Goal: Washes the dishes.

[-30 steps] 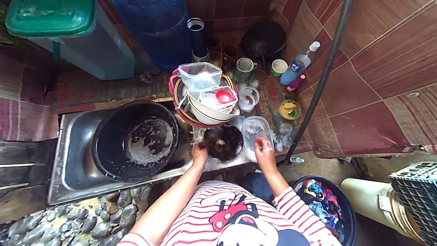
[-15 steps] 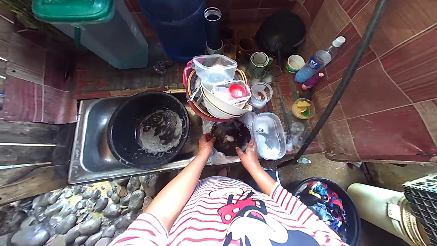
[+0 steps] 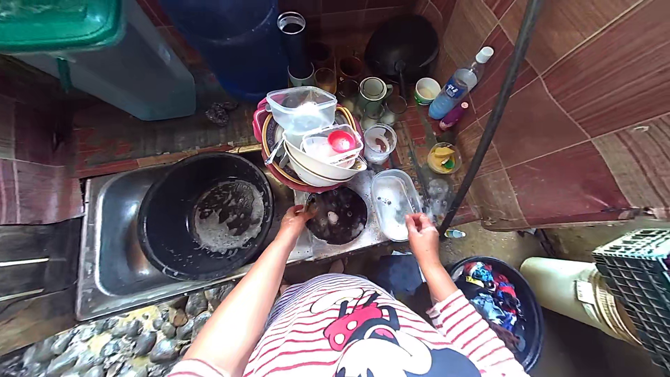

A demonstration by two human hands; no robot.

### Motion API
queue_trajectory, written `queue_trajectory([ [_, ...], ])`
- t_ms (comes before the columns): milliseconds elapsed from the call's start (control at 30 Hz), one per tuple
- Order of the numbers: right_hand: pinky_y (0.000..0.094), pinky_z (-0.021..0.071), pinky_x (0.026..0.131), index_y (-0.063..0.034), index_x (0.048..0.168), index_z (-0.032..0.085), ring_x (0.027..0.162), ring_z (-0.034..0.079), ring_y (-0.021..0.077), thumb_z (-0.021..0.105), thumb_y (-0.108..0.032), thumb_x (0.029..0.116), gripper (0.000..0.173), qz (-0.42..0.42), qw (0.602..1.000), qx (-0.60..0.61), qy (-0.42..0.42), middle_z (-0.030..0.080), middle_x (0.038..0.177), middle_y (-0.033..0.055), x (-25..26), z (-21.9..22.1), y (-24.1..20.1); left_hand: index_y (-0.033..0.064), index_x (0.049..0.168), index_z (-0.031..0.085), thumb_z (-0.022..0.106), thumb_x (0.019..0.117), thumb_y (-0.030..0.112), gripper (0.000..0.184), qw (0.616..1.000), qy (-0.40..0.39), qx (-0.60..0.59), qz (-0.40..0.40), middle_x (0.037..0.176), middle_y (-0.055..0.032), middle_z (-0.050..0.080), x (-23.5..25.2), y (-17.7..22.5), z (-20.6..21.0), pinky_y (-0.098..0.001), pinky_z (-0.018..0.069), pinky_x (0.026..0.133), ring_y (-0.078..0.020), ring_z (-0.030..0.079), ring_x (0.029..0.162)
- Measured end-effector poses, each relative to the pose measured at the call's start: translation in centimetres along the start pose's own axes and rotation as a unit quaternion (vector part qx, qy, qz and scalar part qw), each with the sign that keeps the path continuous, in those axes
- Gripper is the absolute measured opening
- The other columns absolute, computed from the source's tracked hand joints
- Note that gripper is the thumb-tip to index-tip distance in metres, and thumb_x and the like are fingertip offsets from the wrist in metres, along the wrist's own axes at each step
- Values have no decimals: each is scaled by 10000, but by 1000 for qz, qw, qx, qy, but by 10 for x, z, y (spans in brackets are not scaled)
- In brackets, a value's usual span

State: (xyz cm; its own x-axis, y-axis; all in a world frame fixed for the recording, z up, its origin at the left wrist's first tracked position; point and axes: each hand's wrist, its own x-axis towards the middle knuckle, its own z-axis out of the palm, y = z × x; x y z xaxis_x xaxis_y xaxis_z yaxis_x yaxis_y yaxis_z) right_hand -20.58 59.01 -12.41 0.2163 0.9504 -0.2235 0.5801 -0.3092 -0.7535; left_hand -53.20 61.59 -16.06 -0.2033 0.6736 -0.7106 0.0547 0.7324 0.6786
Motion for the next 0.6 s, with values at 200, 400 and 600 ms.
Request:
queue_trajectory([
  [200, 447, 482, 1101, 44, 1595, 229, 1306, 580, 337, 591, -260, 1038, 731, 72, 951, -21, -302, 414, 1555, 267, -10, 57, -30, -28, 1434, 478, 658, 990, 146, 510, 999, 35, -19, -7, 1389, -243, 552, 8, -22, 18, -465, 505, 1005, -313, 586, 1227],
  [400, 458, 307, 1230, 86, 1589, 190, 1498, 348, 373, 591, -343, 1034, 809, 75, 957, -50, -277, 287, 1614, 311, 13, 80, -35, 6, 1385, 515, 703, 975, 314, 546, 996, 36, -64, -59, 1238, -198, 616, -1, -14, 17, -410, 520, 852, -252, 612, 1027],
  [600, 418, 579, 911, 5, 1383, 560, 1041, 716, 269, 244, -446, 1127, 607, 272, 886, 275, -257, 710, 1194, 186, -16, 25, -9, 39, 1372, 542, 617, 1018, 373, 493, 984, -39, -131, -113, 1223, -162, 653, -40, 3, 18, -394, 572, 858, -244, 672, 1041],
])
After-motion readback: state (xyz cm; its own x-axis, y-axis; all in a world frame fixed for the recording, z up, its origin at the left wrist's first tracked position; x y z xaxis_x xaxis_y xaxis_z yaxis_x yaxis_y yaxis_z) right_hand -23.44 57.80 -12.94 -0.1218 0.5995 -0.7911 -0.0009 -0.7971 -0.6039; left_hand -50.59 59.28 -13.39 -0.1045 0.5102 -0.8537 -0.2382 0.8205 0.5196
